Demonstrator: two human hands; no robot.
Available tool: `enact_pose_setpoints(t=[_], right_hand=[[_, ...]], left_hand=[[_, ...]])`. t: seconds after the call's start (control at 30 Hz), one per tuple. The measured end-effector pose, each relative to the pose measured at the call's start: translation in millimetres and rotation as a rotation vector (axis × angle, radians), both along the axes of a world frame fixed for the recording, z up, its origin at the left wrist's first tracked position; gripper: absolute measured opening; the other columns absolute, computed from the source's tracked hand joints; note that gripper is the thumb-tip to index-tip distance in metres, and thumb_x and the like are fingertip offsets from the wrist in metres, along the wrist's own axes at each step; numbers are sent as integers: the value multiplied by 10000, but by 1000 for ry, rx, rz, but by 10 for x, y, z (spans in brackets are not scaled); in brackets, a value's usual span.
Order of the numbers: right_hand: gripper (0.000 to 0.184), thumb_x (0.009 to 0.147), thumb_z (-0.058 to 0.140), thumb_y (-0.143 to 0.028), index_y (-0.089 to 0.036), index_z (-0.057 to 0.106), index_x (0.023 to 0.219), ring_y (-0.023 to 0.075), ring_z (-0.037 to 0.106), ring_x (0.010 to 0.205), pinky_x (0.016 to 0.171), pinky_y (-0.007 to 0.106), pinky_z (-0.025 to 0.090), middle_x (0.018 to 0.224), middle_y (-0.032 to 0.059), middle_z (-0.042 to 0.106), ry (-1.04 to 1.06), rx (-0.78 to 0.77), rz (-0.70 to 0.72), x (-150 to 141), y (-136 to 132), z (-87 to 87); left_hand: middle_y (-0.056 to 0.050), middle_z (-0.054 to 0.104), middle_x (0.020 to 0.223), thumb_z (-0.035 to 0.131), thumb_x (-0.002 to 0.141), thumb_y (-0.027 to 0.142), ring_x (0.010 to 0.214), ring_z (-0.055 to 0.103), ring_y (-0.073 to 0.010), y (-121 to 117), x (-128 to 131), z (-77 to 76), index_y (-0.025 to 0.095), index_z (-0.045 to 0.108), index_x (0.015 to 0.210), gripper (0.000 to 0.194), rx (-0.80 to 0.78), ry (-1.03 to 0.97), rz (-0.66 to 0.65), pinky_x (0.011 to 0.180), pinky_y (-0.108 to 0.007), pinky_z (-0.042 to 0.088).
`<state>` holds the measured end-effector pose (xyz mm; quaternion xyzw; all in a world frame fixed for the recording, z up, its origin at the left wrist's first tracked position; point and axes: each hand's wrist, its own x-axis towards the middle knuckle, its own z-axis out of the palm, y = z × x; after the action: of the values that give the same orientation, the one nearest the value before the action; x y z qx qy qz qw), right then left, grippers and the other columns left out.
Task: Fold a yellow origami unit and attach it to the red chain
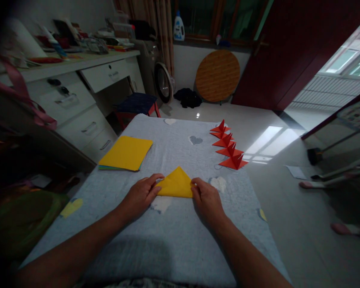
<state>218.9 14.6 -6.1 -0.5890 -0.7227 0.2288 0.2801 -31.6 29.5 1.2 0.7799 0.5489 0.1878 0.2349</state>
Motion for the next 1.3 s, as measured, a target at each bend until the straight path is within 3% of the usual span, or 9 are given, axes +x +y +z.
enact_pose_setpoints(t=[0.1,0.23,0.97,1.3], right_hand=[[215,931,455,-226,-203,669,926,193,642,809,760,318,479,895,68,702,-7,37,88,28,-8,-11],[239,940,464,-207,-199,701,962,193,626,798,763,322,479,854,62,670,-75,33,128,54,-21,-18],[276,968,447,-210,-195,719,1005,178,597,776,732,297,468,845,53,611,-123,-7,161,50,-5,15],[278,973,443,-225,-202,716,1023,186,601,802,751,317,471,859,58,616,-144,-23,166,48,-7,34]], left_hand=[[-64,721,1079,486,959,181,973,644,-221,6,-15,-19,207,644,1210,298,36,39,-91,891,-362,459],[-59,746,986,502,971,209,920,659,-233,-4,-27,-16,195,692,1153,263,46,118,-164,866,-388,466],[-75,732,1102,472,961,154,994,641,-246,-26,-6,30,191,656,1231,329,44,197,-170,907,-421,458],[-78,668,911,461,955,155,869,616,-240,-94,-10,25,199,624,1258,347,114,378,-206,787,-372,481]])
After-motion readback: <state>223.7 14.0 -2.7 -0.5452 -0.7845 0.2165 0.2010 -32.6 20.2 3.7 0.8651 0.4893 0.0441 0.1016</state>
